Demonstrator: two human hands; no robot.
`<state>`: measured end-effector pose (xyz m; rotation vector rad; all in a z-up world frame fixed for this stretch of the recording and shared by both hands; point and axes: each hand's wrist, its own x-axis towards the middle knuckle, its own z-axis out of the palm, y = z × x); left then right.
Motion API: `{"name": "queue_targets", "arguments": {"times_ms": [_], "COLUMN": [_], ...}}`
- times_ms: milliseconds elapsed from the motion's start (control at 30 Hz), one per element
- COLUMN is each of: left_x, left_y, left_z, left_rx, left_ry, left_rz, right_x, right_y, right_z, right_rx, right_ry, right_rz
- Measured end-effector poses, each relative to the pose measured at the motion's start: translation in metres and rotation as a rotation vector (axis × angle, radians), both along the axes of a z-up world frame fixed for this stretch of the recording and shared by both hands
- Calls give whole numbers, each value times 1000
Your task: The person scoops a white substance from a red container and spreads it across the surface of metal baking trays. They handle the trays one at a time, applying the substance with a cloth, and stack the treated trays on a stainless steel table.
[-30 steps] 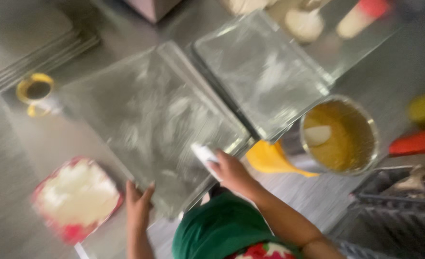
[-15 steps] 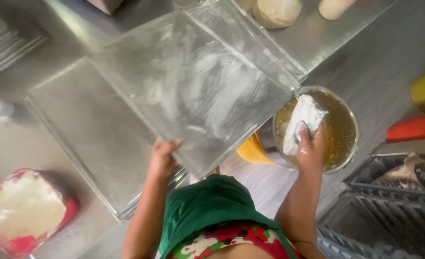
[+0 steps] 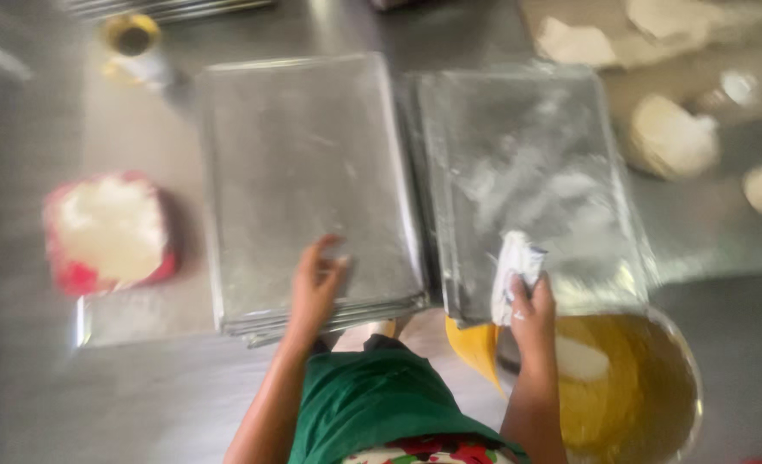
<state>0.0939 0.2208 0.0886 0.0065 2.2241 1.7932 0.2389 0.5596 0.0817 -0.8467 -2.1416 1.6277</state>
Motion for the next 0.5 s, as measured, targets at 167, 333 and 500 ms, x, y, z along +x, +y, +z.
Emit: {"name": "queue_targets", "arguments": {"times_ms": [167, 333, 500], "left_x": [36, 66, 67], "left_y": [-157, -187, -196], "left_z": [-42, -103, -109], "left_rx": [-812, -594, -422], "left_ry": [409, 44, 128], "left_rz": [460, 506, 421], "right_x": [-96, -257, -252], "right_y": [-36, -87, -288], "right_z": [9, 16, -61], "right_rx": [301, 1128, 1723], "right_ry": [-311, -175, -266], "right_rz": [448, 588, 526]}}
